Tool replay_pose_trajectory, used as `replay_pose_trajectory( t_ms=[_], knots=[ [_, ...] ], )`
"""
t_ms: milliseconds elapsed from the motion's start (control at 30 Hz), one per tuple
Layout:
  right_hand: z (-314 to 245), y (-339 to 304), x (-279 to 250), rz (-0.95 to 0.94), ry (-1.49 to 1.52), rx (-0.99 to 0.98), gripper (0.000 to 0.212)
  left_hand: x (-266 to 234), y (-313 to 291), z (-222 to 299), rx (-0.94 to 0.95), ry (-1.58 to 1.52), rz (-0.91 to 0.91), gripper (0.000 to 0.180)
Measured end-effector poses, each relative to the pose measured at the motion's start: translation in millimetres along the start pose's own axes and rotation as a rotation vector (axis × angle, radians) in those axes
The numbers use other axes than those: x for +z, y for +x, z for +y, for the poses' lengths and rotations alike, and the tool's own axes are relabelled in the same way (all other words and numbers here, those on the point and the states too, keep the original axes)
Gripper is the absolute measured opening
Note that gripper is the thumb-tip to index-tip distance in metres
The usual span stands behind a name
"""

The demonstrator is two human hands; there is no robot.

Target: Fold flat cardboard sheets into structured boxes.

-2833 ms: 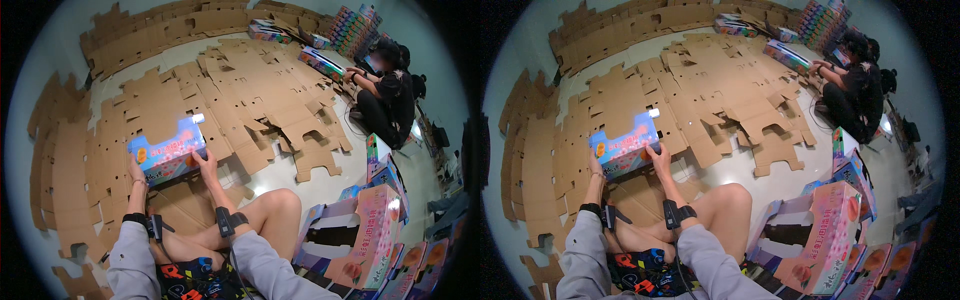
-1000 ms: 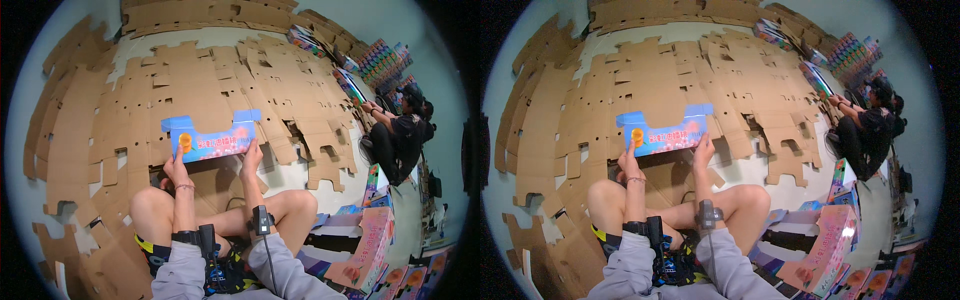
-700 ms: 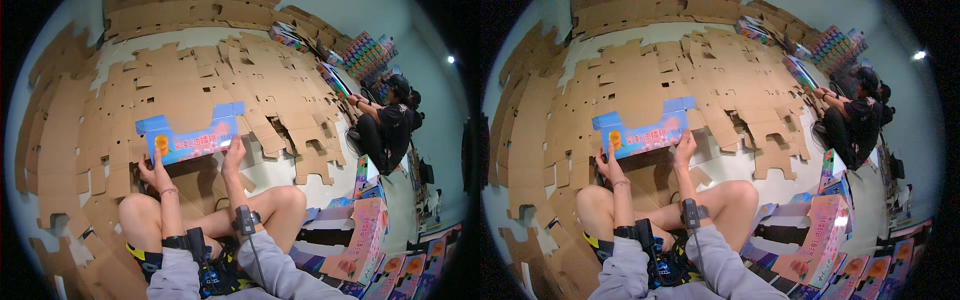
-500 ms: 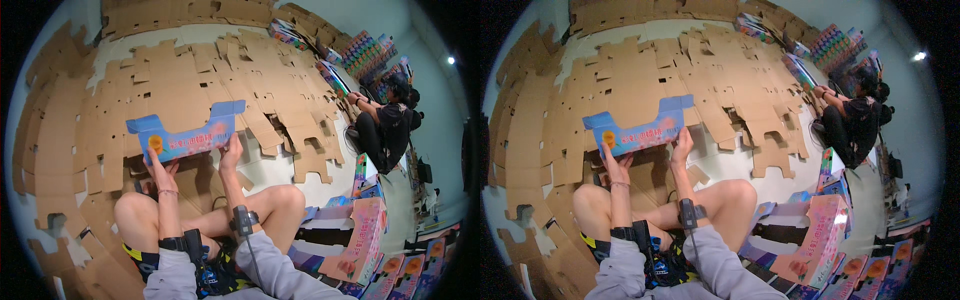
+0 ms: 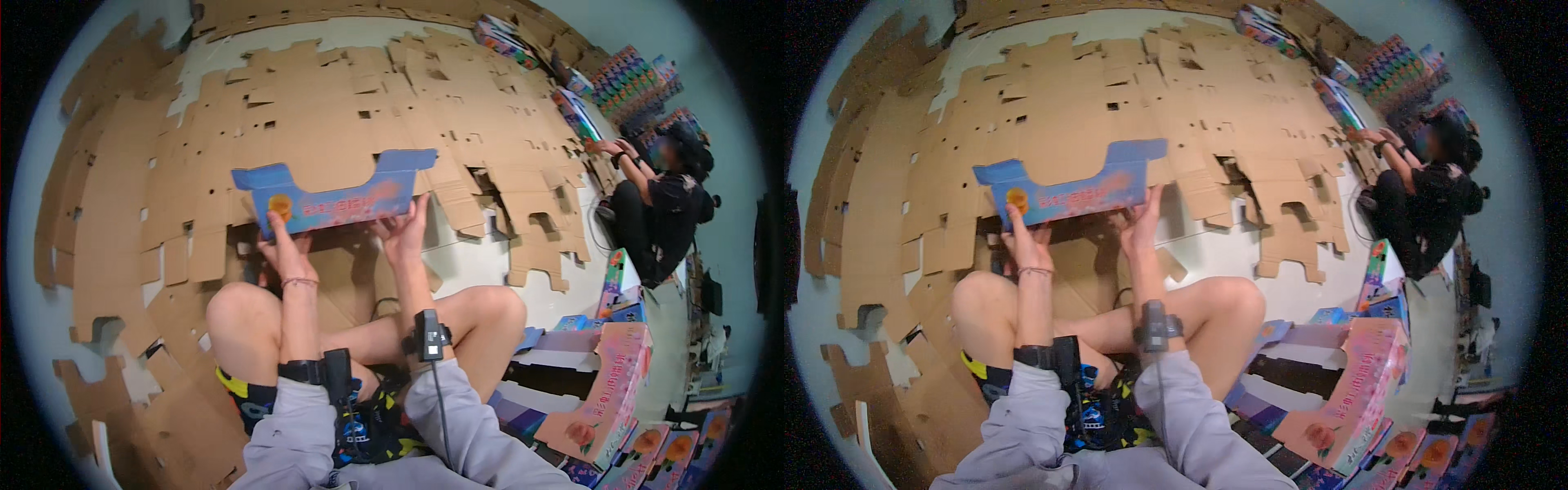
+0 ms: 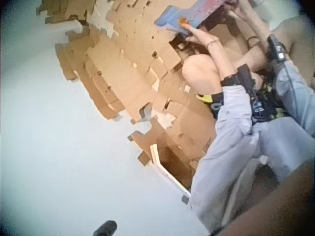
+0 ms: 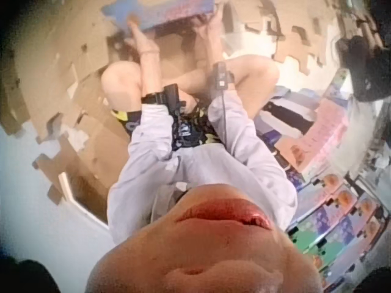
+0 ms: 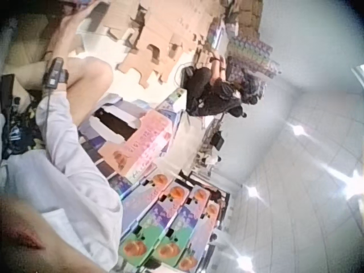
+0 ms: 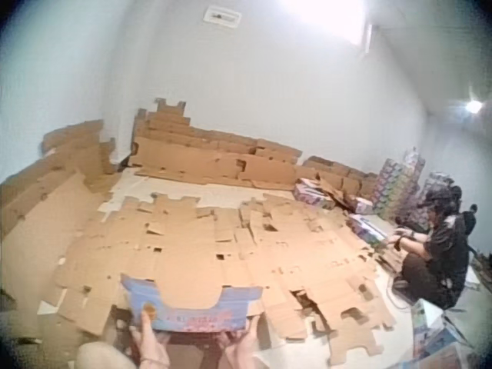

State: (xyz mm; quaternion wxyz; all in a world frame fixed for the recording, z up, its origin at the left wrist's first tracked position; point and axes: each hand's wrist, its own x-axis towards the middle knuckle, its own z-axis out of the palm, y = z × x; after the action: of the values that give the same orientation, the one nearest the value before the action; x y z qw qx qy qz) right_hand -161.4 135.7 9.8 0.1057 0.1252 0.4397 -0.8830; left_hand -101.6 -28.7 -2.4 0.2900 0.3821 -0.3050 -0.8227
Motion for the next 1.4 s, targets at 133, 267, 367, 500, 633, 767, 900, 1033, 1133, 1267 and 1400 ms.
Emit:
replay_pose_trajectory(
  t_ms=[133,267,367,500,633,767,900,1033,1133,1267,1400],
  knots=[
    [5,5,2,-0.032,0.003,-0.048,0.068,9,-24,14,-0.041,0.084,-0.081,0.072],
    [12,6,-2,0.025,0.070,0.026,0.044,-5,-14,19,-0.142,0.048,-0.135,0.075],
    [12,16,-10,0.072,0.092,0.033,0.040,-1,-12,18,-0.203,0.049,-0.123,0.071],
    [10,18,-17,0.050,0.098,0.142,0.052,-6,-2,13,-0.074,0.279,-0.048,0.063],
    [14,27,-14,0.182,0.134,0.122,0.045,-10,11,4,-0.139,0.275,-0.140,0.059],
    [11,23,-8,0.256,0.133,0.138,0.044,-7,2,9,-0.263,0.427,-0.121,0.058],
    [21,22,-2,0.177,0.123,0.135,0.050,-13,-44,36,-0.122,0.315,-0.173,0.045],
    [25,33,-3,0.071,0.119,0.127,0.055,-27,-73,83,-0.052,0.357,-0.373,0.032],
    [27,41,-16,0.065,0.116,0.140,0.056,9,-147,131,0.142,0.292,-0.685,0.023],
    [35,29,2,0.099,0.117,0.158,0.055,14,-204,172,0.321,-0.329,-1.488,0.012],
    [23,29,-13,0.045,0.064,0.176,0.055,4,-215,159,0.156,-0.653,-1.527,0.012]
  ],
)
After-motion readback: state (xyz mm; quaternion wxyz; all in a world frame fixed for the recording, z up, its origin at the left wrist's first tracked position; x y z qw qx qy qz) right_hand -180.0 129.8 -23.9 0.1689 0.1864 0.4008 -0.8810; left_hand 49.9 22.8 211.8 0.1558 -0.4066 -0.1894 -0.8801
